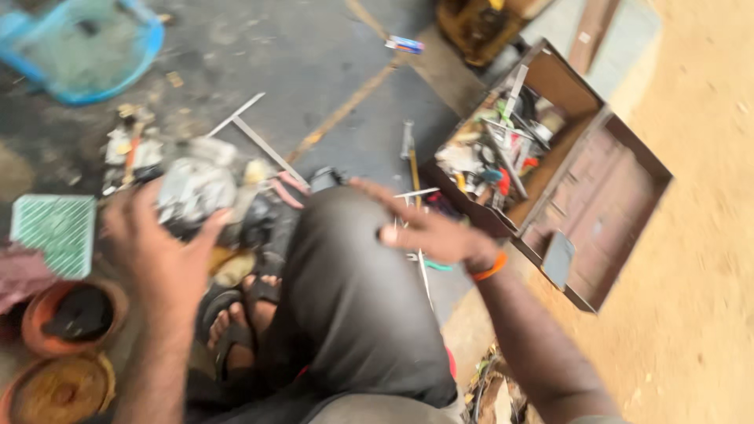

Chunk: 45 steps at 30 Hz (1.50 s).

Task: The person sits on the floor of a small-engine repair shop reassembling a lawnmower engine. They align and press the cylinder head onto the engine block, tighten fasteners with a screwdriver, fit the red fuel tank cover over the engine, and tighten bolts using a long T-handle socket wrench, picking small parts from a pot beside them.

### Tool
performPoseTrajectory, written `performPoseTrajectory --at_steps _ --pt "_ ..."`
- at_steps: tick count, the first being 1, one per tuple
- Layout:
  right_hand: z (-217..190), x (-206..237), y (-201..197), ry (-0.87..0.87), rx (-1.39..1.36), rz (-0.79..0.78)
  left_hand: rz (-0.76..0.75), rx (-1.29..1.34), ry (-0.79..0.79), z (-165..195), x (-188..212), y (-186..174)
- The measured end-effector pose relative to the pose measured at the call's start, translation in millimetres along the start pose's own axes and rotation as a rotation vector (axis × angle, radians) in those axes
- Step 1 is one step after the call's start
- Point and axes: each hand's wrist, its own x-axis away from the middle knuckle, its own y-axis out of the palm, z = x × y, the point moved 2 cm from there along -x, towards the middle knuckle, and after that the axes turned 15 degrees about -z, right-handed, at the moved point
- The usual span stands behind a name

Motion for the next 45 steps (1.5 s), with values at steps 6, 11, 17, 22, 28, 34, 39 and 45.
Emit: performPoseTrajectory --at_steps 6,11,17,22,28,34,39,45 --pt "179.5 72.1 85.5 0.616 -0.425 0.298 -0.056 0.008 0.02 -2.5 2.6 17.3" --pt "236.0 101.6 130.5 0.783 0.224 0.357 -0.055 -0.12 0.116 12.8 13.5 17.1" --pt "239.8 84.1 80.7 0.966 0.679 0.575 -0.063 0.038 0.042 24.8 14.1 9.6" --pt "232.8 22.9 59.6 0.964 0.491 0.375 -0.005 0.147 0.025 27.7 11.3 4.7" --pt "212.8 -22.5 49.1 1.003 0.585 0.249 0.197 0.047 -0.026 17.2 7.9 -13.6" --pt "195.5 2.6 -18.6 1.07 0.719 0.335 0.264 0.075 -0.031 6.9 7.1 -23.7" --pt "96.5 5.9 -99.6 0.787 1.028 0.635 0.322 0.146 -0.014 -0.1 7.7 -19.4" --pt "-103.3 -96.9 -56.4 0.177 1.045 0.381 0.335 0.106 -0.014 -3.4 3.0 -21.3"
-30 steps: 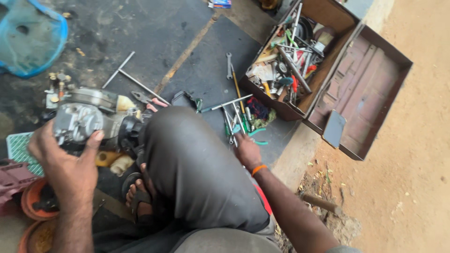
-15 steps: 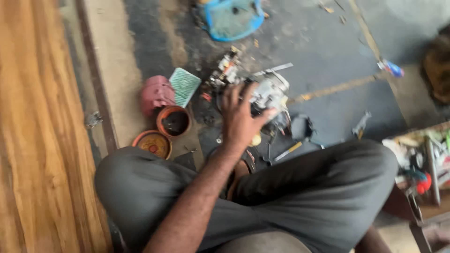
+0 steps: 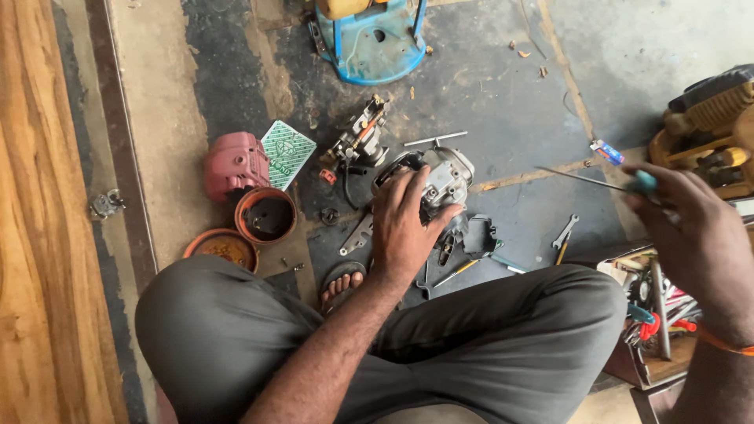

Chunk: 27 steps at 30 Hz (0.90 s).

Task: The person sits on the floor of a small-engine repair shop reassembling a lawnmower engine. They align and press the cylinder head onto the engine block, tighten fasteners with a screwdriver, fit the red fuel tank cover over the engine, and tighten bolts using a long T-handle socket wrench, picking small parts from a pot beside them.

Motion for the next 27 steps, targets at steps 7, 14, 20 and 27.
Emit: performPoseTrajectory --at_steps 7,14,20,27 --pt "-143.4 -66.0 -26.0 -0.259 -0.007 -0.22 0.032 0.101 0.076 0.7 0.7 -11.4" --pt "-177.7 -83.2 -23.3 -0.421 0.164 -0.198 0.068 0.259 0.124 -0.5 -0.7 -18.8" --pt "-184.7 -89.7 -21.9 -0.405 0.207 -0.226 0.056 0.295 0.108 -3.9 0.1 -20.9" --pt "-189.1 -92.4 -21.3 -0.432 0.246 -0.229 0.03 0.297 0.073 -6.5 0.7 -19.2"
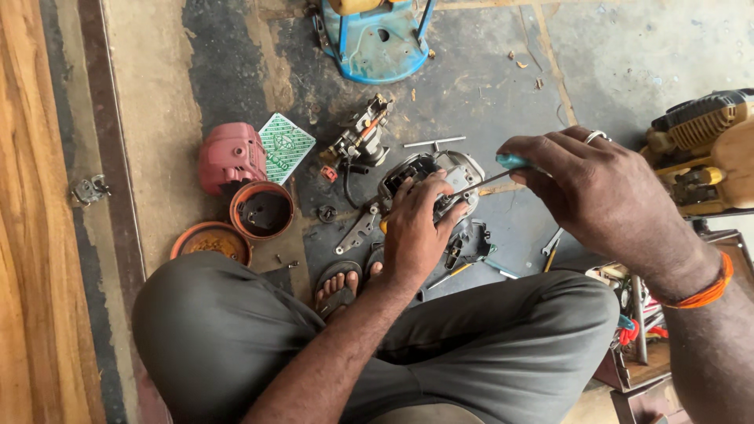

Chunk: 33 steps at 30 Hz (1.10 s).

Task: The person sits on the floor of a small-engine repair shop reassembling a lawnmower engine. They align and press the cylinder head onto the engine block, tighten fasteners with a screwdriver, fit the red fuel tank cover over the engine, and tighten bolts using a long T-handle socket wrench, picking small parts from a pot beside them.

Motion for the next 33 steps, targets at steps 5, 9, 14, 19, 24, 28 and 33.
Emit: performPoseTrajectory --at_steps 5,9,14,19,24,28,33 --pt "-9.7 -2.5 -5.5 -0.094 0.138 0.022 0.024 -0.013 0.014 2.2 -1.6 -0.1" --pt "-15.8 -2.7 -7.0 -0.259 0.291 0.152 0.042 -0.033 -0.001 6.5 -4.0 -1.2" --pt "-11.2 -12.5 -7.5 -0.012 0.068 -0.102 0.063 -0.049 -0.011 15.8 -9.1 -4.5" --pt "-10.2 -25.4 -6.5 0.299 -0.597 -0.284 0.077 -0.097 0.021 24.5 -10.8 -8.9" --pt "-6.5 -3.1 -25.7 -0.278 0.015 0.114 0.078 -0.135 0.035 26.1 -15.2 -6.2" --pt "1.0 8.1 -23.4 -0.248 0.2 0.164 0.064 -0.127 0.035 28.6 -14.3 -2.3" --pt "7.4 -7.2 -20.5 0.078 -0.089 -0.059 0.055 -0.105 0.049 33.3 -16.0 1.8"
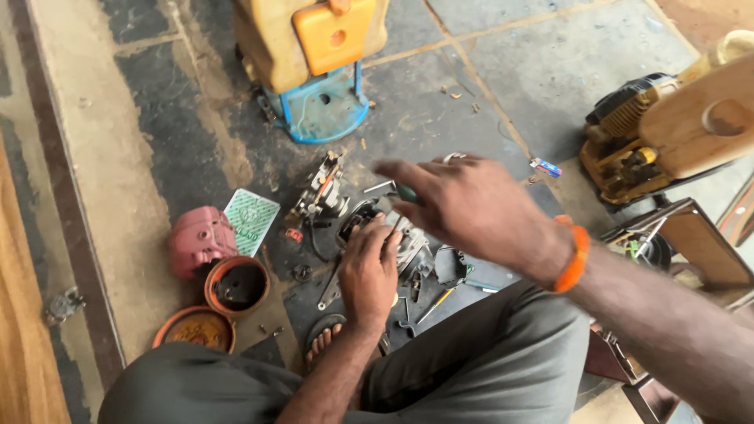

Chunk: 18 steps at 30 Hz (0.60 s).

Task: The person sits on the floor of a small-engine repair shop reassembling a lawnmower engine. They align and press the cylinder head onto the engine block, tighten fasteners with a screwdriver, fit the red fuel tank cover over the engine, and tighten bolts using a long T-handle socket wrench, picking small parts from a pot beside them.

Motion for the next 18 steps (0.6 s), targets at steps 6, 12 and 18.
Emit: performPoseTrajectory --at_steps 6,12,18 --pt "2.6 0.9 -1.2 0.096 -0.447 -0.068 -0.073 0.021 -0.077 -0.5 1.6 4.4" --pt "8.9 20.1 -2.0 -0.36 0.254 0.181 -0.06 0.01 -0.045 -3.7 3.1 7.1" --pt "5.1 2.5 2.6 -0.102 -0.09 0.054 -0.04 -0.054 -0.018 0.8 5.6 7.2"
